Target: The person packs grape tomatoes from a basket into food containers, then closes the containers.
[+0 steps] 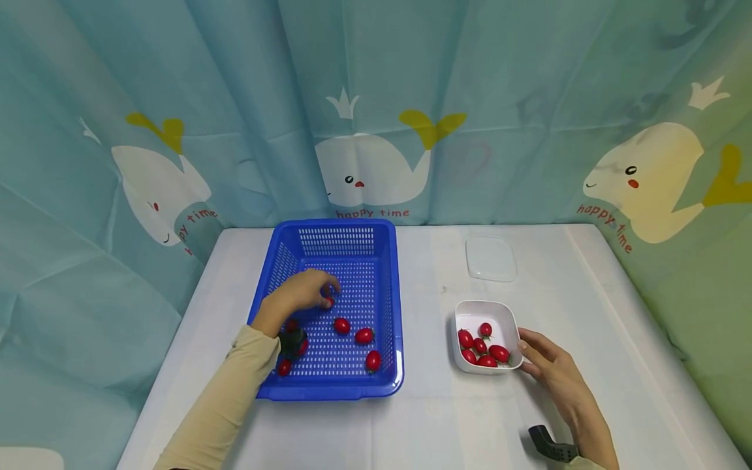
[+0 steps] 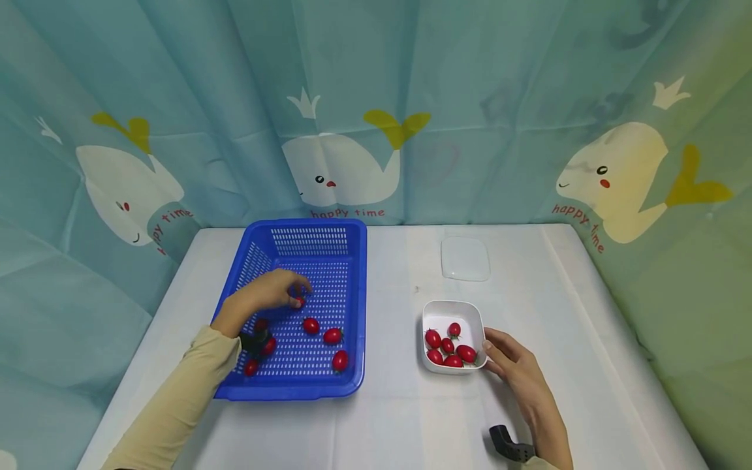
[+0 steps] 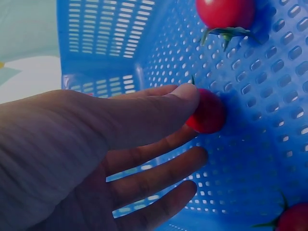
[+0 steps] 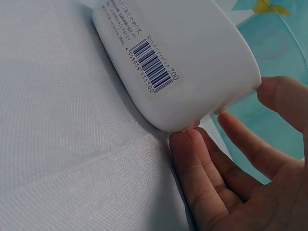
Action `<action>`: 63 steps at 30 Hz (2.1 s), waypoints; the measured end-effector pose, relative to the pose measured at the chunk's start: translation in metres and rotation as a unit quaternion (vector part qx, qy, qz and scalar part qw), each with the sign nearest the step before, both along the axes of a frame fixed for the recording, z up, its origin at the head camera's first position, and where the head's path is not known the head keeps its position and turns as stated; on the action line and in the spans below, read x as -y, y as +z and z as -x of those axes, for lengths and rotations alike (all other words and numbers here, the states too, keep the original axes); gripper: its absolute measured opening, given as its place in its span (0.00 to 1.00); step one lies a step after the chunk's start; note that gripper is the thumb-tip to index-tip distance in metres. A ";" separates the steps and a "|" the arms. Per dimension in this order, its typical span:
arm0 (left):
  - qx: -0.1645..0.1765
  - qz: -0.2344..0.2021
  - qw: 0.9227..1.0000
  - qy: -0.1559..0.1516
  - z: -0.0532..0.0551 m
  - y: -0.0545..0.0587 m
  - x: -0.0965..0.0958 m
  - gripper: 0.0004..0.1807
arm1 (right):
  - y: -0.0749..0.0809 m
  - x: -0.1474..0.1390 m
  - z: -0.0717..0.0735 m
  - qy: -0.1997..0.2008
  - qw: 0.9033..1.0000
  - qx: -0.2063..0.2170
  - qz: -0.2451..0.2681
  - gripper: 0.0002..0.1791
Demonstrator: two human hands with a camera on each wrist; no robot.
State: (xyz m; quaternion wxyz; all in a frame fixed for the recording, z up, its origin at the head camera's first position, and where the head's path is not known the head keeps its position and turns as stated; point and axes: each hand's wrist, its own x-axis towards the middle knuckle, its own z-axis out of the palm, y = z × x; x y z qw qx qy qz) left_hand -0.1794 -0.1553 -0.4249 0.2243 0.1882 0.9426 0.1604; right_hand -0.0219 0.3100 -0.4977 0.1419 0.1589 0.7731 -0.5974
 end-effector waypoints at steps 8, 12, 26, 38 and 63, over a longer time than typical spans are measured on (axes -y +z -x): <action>0.017 0.002 1.000 0.000 0.001 -0.003 0.000 0.14 | 0.000 -0.001 0.000 -0.001 1.000 -0.002 0.003 0.38; 0.024 -0.002 1.000 -0.002 0.001 -0.002 -0.001 0.14 | 0.000 -0.001 0.000 -0.004 1.000 -0.005 0.006 0.38; -0.054 -0.050 0.997 -0.016 -0.001 0.012 -0.007 0.17 | -0.001 0.000 0.000 -0.002 1.000 -0.003 0.001 0.38; -0.147 -0.086 0.985 -0.035 -0.012 0.039 -0.025 0.14 | 0.001 -0.001 -0.001 -0.003 1.000 -0.018 0.011 0.37; -0.189 -0.143 0.968 -0.088 -0.030 0.080 -0.067 0.20 | 0.001 -0.001 0.000 0.000 1.000 -0.012 0.007 0.38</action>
